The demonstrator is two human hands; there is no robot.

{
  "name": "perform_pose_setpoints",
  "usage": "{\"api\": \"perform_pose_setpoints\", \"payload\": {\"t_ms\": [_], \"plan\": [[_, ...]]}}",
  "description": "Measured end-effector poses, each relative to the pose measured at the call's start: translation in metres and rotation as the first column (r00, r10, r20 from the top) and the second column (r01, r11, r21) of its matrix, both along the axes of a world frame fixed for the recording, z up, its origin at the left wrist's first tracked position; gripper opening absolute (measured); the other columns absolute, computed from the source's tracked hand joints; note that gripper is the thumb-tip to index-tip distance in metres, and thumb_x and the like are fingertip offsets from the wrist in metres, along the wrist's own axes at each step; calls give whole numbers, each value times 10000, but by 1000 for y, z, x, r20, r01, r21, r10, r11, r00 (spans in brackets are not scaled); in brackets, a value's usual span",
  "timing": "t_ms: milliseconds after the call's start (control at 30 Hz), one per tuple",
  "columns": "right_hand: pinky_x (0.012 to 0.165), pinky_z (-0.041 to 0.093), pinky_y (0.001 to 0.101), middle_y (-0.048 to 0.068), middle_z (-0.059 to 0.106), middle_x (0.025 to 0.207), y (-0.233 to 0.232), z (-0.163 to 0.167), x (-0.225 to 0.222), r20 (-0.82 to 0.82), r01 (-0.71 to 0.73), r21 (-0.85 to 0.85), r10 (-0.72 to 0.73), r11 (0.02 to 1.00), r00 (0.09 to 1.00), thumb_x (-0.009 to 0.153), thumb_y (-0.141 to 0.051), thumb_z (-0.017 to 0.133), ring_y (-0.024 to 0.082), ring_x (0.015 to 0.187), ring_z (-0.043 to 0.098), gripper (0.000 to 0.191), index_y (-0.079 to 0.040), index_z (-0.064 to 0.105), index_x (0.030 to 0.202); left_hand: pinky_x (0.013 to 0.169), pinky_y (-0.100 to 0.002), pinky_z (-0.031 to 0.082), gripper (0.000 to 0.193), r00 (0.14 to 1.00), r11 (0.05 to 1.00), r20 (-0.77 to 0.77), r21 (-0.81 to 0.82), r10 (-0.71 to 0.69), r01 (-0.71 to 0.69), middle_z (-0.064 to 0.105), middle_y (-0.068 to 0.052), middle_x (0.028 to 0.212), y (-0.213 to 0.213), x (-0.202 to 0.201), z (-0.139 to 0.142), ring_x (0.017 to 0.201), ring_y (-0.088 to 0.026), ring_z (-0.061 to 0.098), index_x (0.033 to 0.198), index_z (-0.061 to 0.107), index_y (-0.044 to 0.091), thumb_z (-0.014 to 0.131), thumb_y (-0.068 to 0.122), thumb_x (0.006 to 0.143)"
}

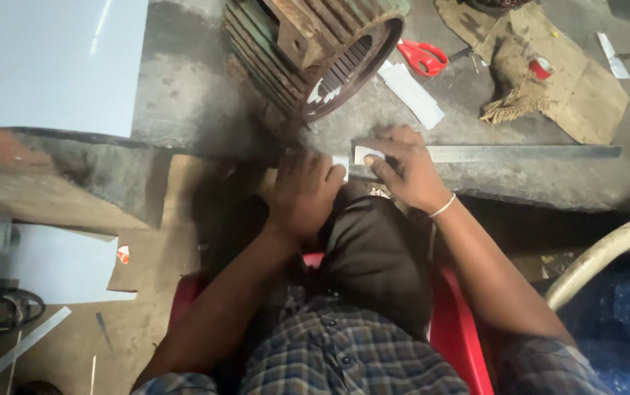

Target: The person sits on a chair and folds small white paper strips by hand, then inserts each folded strip into the slots of a motor stator housing on the workbench, pressing them in one slot at a time to line the slots.

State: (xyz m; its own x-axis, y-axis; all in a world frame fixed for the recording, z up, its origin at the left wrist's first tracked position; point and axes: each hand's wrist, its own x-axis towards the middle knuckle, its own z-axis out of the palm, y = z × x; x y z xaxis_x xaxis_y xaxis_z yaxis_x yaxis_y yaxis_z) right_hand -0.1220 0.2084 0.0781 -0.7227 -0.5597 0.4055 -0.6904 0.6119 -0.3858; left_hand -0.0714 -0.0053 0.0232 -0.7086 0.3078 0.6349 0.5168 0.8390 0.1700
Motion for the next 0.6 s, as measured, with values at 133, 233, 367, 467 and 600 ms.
{"api": "perform_pose_setpoints", "payload": {"t_ms": [133,233,367,467,600], "plan": [[1029,489,418,158,671,1253,-13,-13,31,-71,32,-220,-48,975,996,978,-129,713,347,1171,619,259,-29,683,1214,774,-441,506,260,986,949,5,274,-165,157,673,-91,942,-11,43,10,856,-296,652,1140,741,79,629,152,916],[971,506,363,108,734,1145,-22,-42,81,422,157,-417,37,895,906,954,-127,687,220,1072,667,238,-5,729,1154,757,-360,563,65,971,645,125,763,-206,39,732,-92,950,-5,70,10,863,-273,721,997,722,78,675,107,962],[842,487,282,51,699,994,-29,-74,107,614,333,-701,297,630,731,1053,-89,666,140,930,607,136,39,711,1046,664,-339,547,88,776,312,327,934,-539,-176,750,-119,852,-7,77,1,722,-227,694,899,740,13,790,65,849],[786,494,292,85,714,935,-29,-72,112,561,307,-569,87,763,823,989,-57,706,168,861,617,112,32,760,1030,799,-308,593,158,808,353,308,926,-503,-133,793,-119,951,-10,72,-6,880,-188,758,980,782,15,829,63,837],[915,539,313,131,683,1123,-40,-53,113,217,86,-486,25,870,976,868,-21,709,234,1031,667,267,-6,745,1132,873,-295,596,327,910,389,226,918,-349,-79,789,-104,1085,-3,77,-8,976,-172,765,1142,749,28,820,87,829]]}}
